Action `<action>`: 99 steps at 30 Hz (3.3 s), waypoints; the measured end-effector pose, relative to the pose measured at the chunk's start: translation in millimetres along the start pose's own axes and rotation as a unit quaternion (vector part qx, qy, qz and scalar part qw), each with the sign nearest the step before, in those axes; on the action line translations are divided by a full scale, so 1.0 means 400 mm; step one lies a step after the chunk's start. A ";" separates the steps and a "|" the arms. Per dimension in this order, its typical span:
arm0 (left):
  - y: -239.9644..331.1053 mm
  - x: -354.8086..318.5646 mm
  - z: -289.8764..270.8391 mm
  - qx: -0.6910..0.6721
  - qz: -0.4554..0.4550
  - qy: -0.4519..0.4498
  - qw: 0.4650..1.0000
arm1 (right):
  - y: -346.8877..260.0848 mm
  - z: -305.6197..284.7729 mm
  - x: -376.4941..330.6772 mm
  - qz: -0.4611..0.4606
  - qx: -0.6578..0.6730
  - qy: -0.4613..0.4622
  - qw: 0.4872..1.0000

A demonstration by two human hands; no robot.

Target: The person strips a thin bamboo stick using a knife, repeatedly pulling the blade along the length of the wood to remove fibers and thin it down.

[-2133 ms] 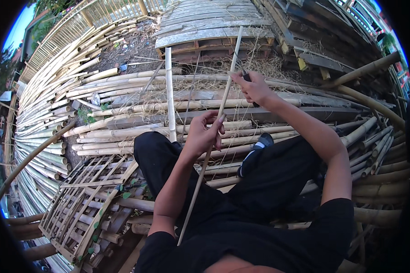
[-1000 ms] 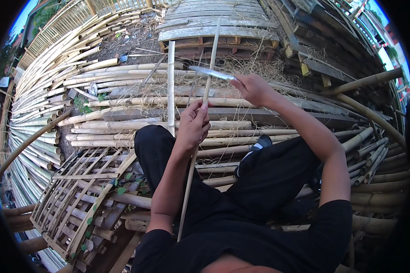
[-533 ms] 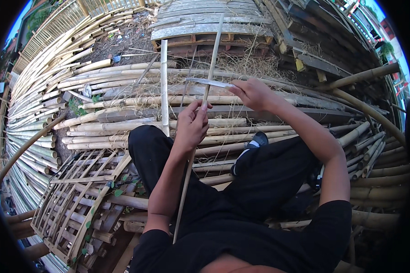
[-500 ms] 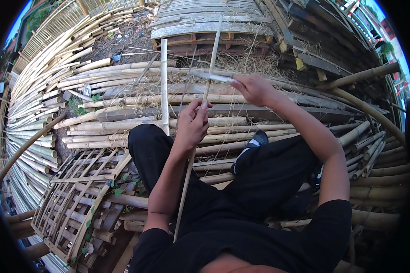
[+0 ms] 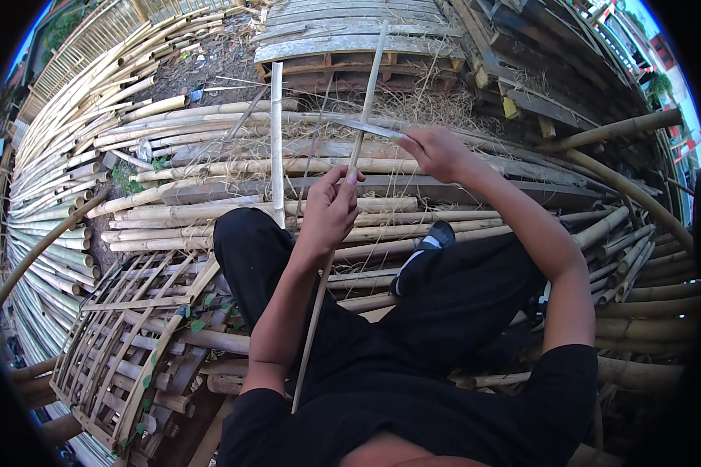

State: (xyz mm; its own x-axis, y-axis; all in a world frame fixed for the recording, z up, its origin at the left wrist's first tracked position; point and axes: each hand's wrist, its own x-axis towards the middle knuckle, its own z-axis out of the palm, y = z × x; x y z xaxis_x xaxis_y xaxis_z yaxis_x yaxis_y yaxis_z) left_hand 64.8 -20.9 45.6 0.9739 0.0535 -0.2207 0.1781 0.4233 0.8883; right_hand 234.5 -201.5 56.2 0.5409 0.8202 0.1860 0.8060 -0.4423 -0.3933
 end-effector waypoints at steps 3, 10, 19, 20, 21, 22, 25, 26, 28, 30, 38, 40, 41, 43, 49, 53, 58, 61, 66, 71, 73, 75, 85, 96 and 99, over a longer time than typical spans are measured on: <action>-0.010 0.010 -0.006 0.000 -0.005 0.005 1.000 | 0.017 -0.027 0.021 0.093 0.009 -0.041 0.995; -0.003 0.000 -0.001 0.003 -0.001 -0.003 1.000 | 0.051 -0.038 0.032 0.204 0.040 -0.013 0.978; 0.004 0.007 -0.007 0.004 -0.007 0.004 1.000 | 0.069 -0.010 0.013 0.147 0.052 0.005 0.988; 0.004 0.002 -0.006 0.005 -0.007 -0.001 1.000 | 0.080 -0.012 0.014 0.196 0.073 0.012 0.978; 0.004 -0.001 -0.006 0.004 -0.007 -0.004 1.000 | 0.068 -0.015 0.014 0.181 0.090 -0.002 0.979; 0.002 -0.001 -0.010 0.007 -0.003 -0.001 1.000 | 0.051 -0.018 0.004 0.166 0.107 -0.017 0.980; 0.000 0.005 -0.013 0.009 0.003 0.006 1.000 | 0.008 -0.033 0.000 0.129 0.071 -0.076 0.986; 0.005 0.004 -0.013 0.004 0.002 0.008 1.000 | -0.004 -0.038 0.004 0.118 0.044 -0.099 0.987; 0.006 0.001 -0.017 -0.004 0.001 0.009 1.000 | -0.020 -0.047 0.006 0.107 0.067 -0.080 0.989; 0.005 0.000 -0.021 -0.014 0.007 0.006 1.000 | -0.028 -0.054 0.005 0.114 0.090 -0.055 0.988; -0.012 0.011 -0.021 0.050 0.009 0.005 0.999 | -0.033 -0.052 0.012 0.048 0.126 0.087 0.987; -0.013 0.009 -0.025 0.040 -0.001 -0.006 0.999 | -0.032 -0.043 0.016 0.032 0.093 0.061 0.993; -0.015 0.010 -0.027 0.024 -0.010 -0.008 1.000 | -0.030 -0.038 0.016 0.024 0.077 0.048 0.996; -0.020 0.011 -0.030 0.003 -0.017 -0.012 1.000 | -0.023 -0.027 0.014 0.029 0.055 0.047 0.997; -0.032 0.011 -0.030 0.002 -0.010 -0.016 1.000 | -0.028 -0.017 0.016 0.008 0.040 0.032 0.999; -0.038 -0.003 -0.020 0.000 0.001 -0.022 1.000 | -0.032 -0.027 0.013 0.019 0.010 0.015 1.000; -0.049 0.004 -0.009 -0.026 -0.030 -0.037 0.999 | 0.039 -0.034 0.001 0.001 -0.093 0.021 0.995; -0.046 0.008 -0.002 -0.043 -0.050 -0.032 0.997 | 0.080 -0.026 0.009 0.005 -0.126 0.012 0.992; -0.019 0.025 0.016 -0.100 -0.057 -0.024 0.993 | 0.206 -0.030 0.049 0.111 -0.165 0.072 0.977; 0.046 -0.064 -0.056 -0.105 -0.023 -0.035 0.994 | 0.417 -0.172 -0.106 0.272 -0.229 0.342 0.870; 0.028 -0.036 -0.063 -0.088 0.033 0.007 0.996 | 0.319 -0.155 -0.094 0.388 0.116 0.265 0.875; 0.008 -0.029 -0.046 -0.070 0.016 -0.017 0.997 | 0.175 -0.162 -0.045 0.392 0.342 0.203 0.830; -0.018 -0.048 0.009 0.067 0.018 -0.100 0.993 | -0.136 -0.113 0.074 0.299 0.391 0.092 0.865; -0.023 -0.013 -0.012 -0.061 -0.008 -0.083 0.995 | -0.209 -0.043 0.033 0.162 0.254 -0.052 0.952; -0.048 0.014 -0.016 0.095 0.051 0.037 0.993 | -0.198 -0.033 0.014 0.116 0.122 -0.059 0.984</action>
State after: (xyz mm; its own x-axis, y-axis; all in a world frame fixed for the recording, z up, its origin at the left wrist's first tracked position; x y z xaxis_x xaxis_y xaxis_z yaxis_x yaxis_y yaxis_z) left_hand 65.9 -22.8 24.7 0.9765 0.1557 -0.1488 0.1099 0.2340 0.9660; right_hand 176.8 -166.8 100.2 0.6604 0.7502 -0.0339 0.5747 -0.5339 -0.6202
